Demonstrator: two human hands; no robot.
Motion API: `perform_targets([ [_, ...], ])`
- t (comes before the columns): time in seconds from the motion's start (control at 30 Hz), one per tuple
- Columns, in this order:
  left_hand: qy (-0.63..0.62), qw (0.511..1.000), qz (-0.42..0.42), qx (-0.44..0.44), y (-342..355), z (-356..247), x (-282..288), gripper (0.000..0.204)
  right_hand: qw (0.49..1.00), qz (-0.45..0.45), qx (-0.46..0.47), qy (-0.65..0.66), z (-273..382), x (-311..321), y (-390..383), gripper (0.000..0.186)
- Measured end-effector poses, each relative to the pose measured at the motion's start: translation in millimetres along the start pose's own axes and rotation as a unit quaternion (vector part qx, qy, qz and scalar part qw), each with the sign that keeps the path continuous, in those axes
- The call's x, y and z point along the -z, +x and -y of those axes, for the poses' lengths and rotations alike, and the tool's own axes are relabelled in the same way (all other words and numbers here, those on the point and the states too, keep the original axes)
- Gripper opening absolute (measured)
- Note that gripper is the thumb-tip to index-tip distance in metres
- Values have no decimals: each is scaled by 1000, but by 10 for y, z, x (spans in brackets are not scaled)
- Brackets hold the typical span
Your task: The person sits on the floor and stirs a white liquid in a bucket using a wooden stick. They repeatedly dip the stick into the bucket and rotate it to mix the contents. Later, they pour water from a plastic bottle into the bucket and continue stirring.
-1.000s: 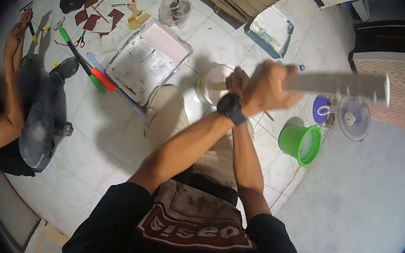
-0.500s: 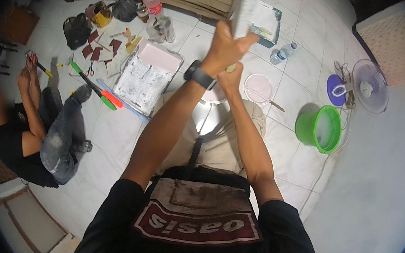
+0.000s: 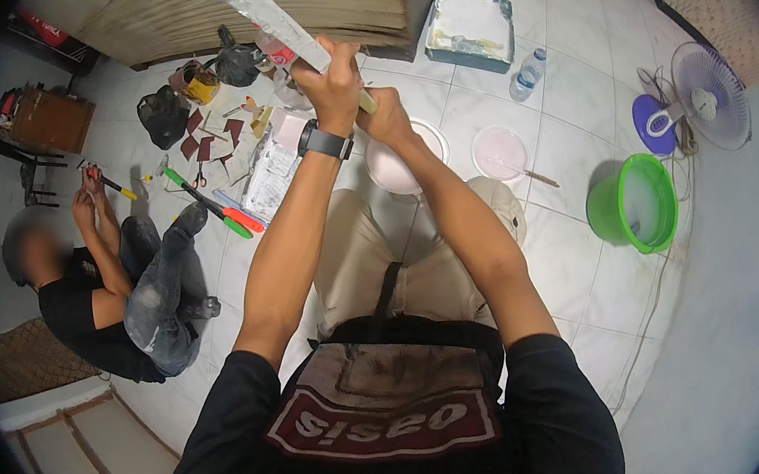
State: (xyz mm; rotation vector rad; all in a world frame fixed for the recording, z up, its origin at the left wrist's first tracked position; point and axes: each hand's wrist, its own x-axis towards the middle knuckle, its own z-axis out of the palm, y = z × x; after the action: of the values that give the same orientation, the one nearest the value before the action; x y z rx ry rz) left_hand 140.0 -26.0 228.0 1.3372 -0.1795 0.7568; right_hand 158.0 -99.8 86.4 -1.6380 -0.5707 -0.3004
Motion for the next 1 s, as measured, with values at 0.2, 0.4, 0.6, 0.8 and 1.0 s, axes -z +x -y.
perform_targets([
  [0.2, -41, 991, 46, 118, 5, -89, -76, 32, 987, -41, -147, -58, 319, 124, -217, 22],
  [0.4, 77, 994, 64, 51, 17, -139, -240, 28, 981, -146, -122, 35, 196, -182, -323, 29],
  [0.6, 56, 991, 121, -17, -228, -165, -488, 26, 984, -171, -38, 30, -186, 14, -219, 25],
  [0.8, 7, 987, 134, 90, -166, -152, -453, 29, 985, -151, -88, -10, 219, 255, -358, 24],
  [1.0, 73, 988, 102, 93, -52, -178, -350, 29, 973, -156, -164, 54, 193, -61, -390, 23],
])
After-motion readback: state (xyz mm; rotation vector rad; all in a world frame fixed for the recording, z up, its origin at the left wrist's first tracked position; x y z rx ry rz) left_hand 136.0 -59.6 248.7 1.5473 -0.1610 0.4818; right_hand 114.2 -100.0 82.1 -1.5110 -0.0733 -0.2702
